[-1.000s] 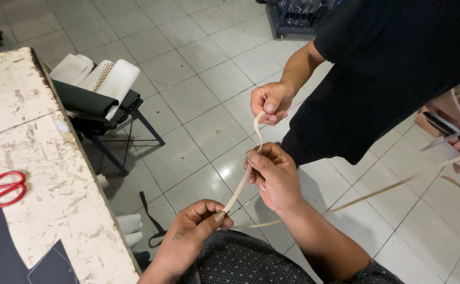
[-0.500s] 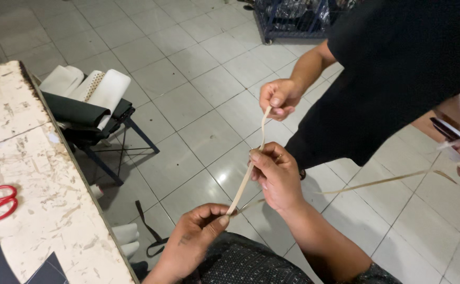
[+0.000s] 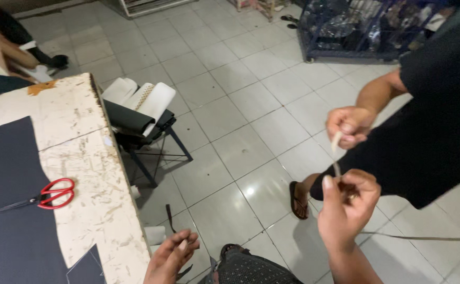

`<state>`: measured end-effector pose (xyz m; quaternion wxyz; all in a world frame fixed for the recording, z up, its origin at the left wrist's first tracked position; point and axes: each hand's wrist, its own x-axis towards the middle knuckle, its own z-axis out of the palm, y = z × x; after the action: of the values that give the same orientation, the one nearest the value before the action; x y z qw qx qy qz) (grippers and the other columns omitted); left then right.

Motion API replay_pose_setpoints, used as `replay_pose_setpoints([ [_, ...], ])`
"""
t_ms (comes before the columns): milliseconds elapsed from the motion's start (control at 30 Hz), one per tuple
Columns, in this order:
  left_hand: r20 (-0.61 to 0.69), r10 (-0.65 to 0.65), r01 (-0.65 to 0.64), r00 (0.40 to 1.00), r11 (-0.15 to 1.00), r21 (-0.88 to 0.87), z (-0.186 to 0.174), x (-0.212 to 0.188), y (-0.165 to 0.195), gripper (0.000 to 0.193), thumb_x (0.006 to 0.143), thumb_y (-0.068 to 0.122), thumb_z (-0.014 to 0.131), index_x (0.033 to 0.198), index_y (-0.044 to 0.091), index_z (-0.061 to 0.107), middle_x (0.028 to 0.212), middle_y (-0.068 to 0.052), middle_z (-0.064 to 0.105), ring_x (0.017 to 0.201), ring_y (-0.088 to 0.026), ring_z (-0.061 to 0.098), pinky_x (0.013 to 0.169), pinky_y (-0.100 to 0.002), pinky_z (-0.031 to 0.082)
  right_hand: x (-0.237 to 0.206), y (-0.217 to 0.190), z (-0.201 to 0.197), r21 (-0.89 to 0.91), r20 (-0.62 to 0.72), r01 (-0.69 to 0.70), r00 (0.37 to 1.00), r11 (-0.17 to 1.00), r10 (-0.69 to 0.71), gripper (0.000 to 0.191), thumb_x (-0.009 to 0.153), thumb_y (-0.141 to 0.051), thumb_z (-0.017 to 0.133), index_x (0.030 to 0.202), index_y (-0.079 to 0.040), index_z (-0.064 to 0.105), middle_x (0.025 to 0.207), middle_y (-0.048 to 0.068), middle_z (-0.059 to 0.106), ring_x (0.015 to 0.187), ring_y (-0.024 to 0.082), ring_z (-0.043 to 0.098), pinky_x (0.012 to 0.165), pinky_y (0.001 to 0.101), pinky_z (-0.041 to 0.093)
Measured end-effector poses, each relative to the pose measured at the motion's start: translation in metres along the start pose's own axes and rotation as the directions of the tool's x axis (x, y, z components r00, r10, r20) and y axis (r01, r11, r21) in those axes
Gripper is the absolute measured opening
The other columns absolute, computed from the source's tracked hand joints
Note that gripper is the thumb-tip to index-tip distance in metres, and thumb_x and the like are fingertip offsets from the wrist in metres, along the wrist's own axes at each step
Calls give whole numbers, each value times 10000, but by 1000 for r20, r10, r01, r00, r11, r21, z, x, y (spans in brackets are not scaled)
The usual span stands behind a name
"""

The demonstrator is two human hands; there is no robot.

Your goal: The person places a pink paper pattern on a dark fabric and uses a white marking tool to trace its outline. The person repeats this process for several pattern pieces, creating multiple marked outlines on the fabric.

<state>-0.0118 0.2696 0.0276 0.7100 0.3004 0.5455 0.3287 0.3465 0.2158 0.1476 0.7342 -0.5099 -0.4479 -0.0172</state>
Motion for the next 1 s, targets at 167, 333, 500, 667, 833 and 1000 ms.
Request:
replay_pose_setpoints([
  [167, -194, -62, 54, 979, 997, -49, -57, 24, -82, 500, 936, 209, 607, 1381, -17, 569, 1302, -200, 719, 1260, -332, 666, 1097, -506, 445, -12, 30, 39, 153, 382, -133, 922, 979, 65, 243, 1000, -7, 518, 1219, -53, 610, 1096, 46, 541, 650, 34, 416, 500, 181, 398],
  [333, -354, -124, 54, 927, 978, -201, -73, -5, -123, 531, 930, 219, 649, 1413, 22, 548, 1300, -167, 705, 1266, -318, 650, 1099, -513, 446, -39, 61, 125, -17, 789, -740, 402, 672, 464, 362, 1058, -192, 434, 1355, -70, 601, 917, 10, 605, 685, 51, 520, 555, 220, 459],
  [500, -660, -30, -152, 751, 964, -217, -50, -78, -140, 503, 912, 222, 688, 1337, -34, 610, 1235, -194, 741, 1194, -276, 693, 1052, -414, 491, -79, 59, 195, -269, 948, -630, -41, 729, 315, 433, 1037, -257, 504, 1433, -96, 572, 889, 7, 626, 720, 77, 544, 656, 237, 500],
  [667, -941, -33, -275, 338, 952, -133, 36, -167, -148, 432, 908, 233, 677, 1242, -42, 679, 1165, -178, 765, 1093, -226, 713, 975, -332, 514, -133, 42, 241, -154, 924, -346, -381, 925, 11, 397, 978, -186, 587, 1354, -78, 653, 945, 3, 606, 768, 127, 554, 722, 265, 499],
  [833, -991, -136, -275, -9, 953, -128, 105, -221, -159, 414, 915, 271, 663, 1212, -16, 694, 1152, -161, 763, 1069, -218, 708, 956, -328, 526, -192, 10, 247, 87, 703, -317, -653, 945, -283, 344, 978, -189, 574, 1282, -81, 695, 886, 57, 647, 761, 158, 609, 737, 288, 512],
  [1000, -916, -90, -21, -392, 996, -89, 140, -263, -199, 331, 914, 210, 640, 1171, 12, 705, 1192, -175, 712, 1131, -329, 662, 991, -412, 497, -233, -25, 221, 376, 525, -365, -674, 852, -520, 305, 996, -211, 592, 1247, -85, 711, 927, 63, 665, 815, 167, 642, 771, 312, 514],
])
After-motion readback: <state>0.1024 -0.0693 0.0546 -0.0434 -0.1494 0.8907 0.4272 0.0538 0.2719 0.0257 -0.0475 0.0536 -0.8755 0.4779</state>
